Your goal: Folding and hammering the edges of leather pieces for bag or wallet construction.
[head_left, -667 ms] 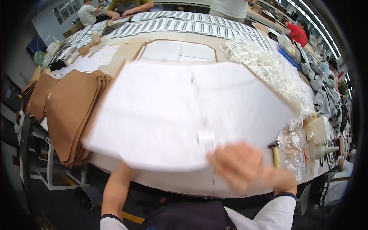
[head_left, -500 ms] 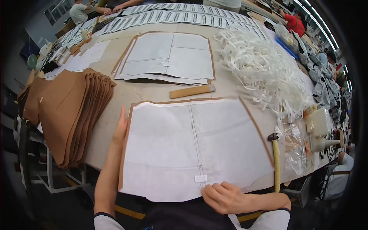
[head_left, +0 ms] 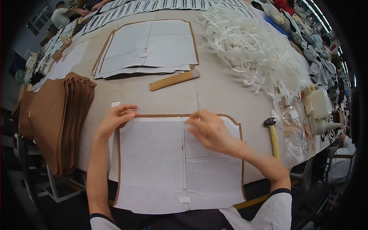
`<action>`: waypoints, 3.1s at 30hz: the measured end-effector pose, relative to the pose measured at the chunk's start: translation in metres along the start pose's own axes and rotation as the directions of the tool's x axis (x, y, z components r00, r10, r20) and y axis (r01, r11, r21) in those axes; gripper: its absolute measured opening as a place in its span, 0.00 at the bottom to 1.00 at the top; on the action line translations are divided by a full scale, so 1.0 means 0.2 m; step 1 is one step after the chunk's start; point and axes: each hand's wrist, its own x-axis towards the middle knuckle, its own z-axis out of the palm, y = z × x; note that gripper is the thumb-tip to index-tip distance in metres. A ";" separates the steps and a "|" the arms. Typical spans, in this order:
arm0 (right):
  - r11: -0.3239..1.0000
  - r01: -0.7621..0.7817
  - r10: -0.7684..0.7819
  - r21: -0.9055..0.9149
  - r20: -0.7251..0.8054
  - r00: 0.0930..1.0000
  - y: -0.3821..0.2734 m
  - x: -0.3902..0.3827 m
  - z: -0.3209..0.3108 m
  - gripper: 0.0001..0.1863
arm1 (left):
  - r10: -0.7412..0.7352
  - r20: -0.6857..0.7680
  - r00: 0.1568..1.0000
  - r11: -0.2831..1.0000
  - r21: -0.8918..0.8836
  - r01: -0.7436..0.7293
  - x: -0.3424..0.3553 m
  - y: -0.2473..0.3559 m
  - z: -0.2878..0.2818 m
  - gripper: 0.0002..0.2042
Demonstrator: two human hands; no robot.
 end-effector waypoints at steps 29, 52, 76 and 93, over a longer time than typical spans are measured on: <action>0.986 0.078 -0.066 0.145 -0.083 0.994 0.29 0.07 0.20 0.12 | 0.809 0.294 0.509 0.294 0.547 -0.784 0.23 -0.07 0.54 0.13; 0.944 0.286 -0.294 -0.166 -0.029 0.955 0.27 0.05 0.18 0.22 | 0.791 0.391 0.470 0.124 0.649 -0.750 0.19 -0.07 0.55 0.20; 0.970 -0.156 0.146 0.187 0.067 0.987 0.25 0.07 0.07 0.08 | 0.820 0.242 0.519 0.136 0.798 -0.587 0.05 -0.12 0.77 0.29; 0.960 0.227 -0.244 -0.161 -0.092 0.966 0.34 -0.10 0.07 0.17 | 0.752 0.316 0.579 -0.062 0.908 -0.415 0.01 -0.06 0.90 0.24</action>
